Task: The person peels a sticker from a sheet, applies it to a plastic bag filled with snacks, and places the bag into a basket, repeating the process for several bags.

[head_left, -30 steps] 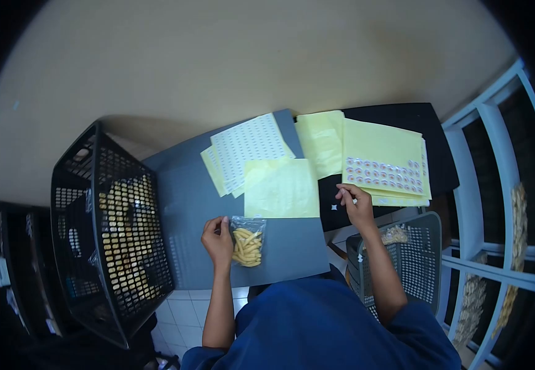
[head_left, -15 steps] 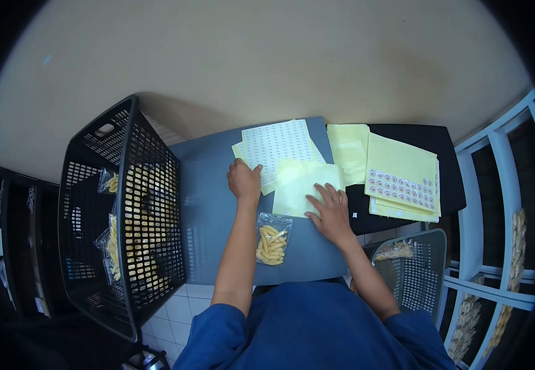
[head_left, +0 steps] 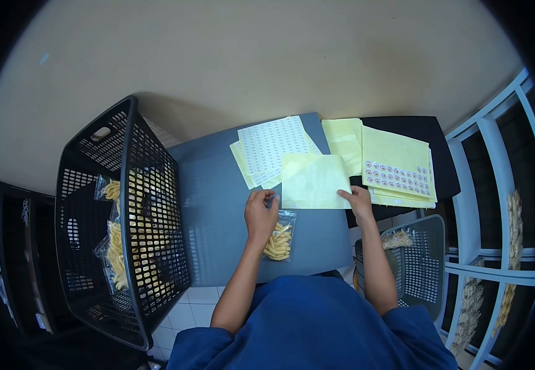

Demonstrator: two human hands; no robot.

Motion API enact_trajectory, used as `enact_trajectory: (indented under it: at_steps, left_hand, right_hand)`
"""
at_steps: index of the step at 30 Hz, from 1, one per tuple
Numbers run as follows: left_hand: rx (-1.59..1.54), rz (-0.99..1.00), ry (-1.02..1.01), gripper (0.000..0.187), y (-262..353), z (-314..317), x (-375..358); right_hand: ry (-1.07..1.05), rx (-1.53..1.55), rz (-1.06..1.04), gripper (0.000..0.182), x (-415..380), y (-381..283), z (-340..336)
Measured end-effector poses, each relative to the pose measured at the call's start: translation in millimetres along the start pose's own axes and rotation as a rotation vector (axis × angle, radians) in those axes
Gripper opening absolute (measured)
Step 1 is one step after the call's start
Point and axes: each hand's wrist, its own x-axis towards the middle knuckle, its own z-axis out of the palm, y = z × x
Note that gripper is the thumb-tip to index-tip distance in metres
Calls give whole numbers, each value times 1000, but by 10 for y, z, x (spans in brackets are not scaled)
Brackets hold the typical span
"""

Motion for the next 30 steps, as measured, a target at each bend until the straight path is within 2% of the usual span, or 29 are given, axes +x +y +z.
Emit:
enact_trajectory:
  at_steps: [1, 2, 4, 7, 10, 13, 15, 18, 21, 22, 25, 26, 27, 30]
  left_hand:
    - [-59, -47, -34, 17, 37, -34, -22]
    - [-13, 46, 32, 17, 20, -47, -36]
    - [81, 236, 158, 19, 0, -81, -45]
    - [-108, 135, 124, 24, 106, -154, 4]
    - [-696, -190, -97, 31, 155, -140, 35]
    - [-894, -261, -294, 30, 174, -188, -23]
    - [-962, -298, -299, 23, 189, -159, -85]
    - [-1045, -316, -274, 17, 158, -154, -131]
    - [-1124, -346, -205, 13, 107, -177, -138]
    - [-1143, -348, -193, 13, 67, -184, -142]
    - [-1133, -331, -161, 13, 28, -198, -138]
    - [-1116, -327, -157, 13, 26, -196, -158]
    - [-1084, -322, -152, 13, 32, -190, -168]
    - [-1005, -291, -143, 16, 59, -149, -166]
  right_hand:
    - [-57, 89, -15, 38, -9, -55, -23]
    - [-20, 107, -101, 29, -40, -99, -51]
    - [-26, 334, -137, 28, -215, -376, -28]
    - [-39, 560, -160, 31, -353, -557, -14]
    - [-59, 627, -152, 33, -412, -651, 6]
    - [-69, 671, -156, 33, -439, -671, 89]
    - [-76, 694, -156, 32, -432, -663, 159]
    - [-70, 636, -132, 33, -449, -668, 271]
    - [234, 371, -346, 38, -382, -530, 477]
    - [433, 76, -478, 36, -479, -620, 536]
    - [365, -455, -896, 23, -790, -942, 595]
    - [233, -410, -888, 12, -897, -992, 708]
    - [102, -396, -909, 9, -1005, -1087, 810]
    - [-20, -432, -892, 8, -1091, -1130, 1042]
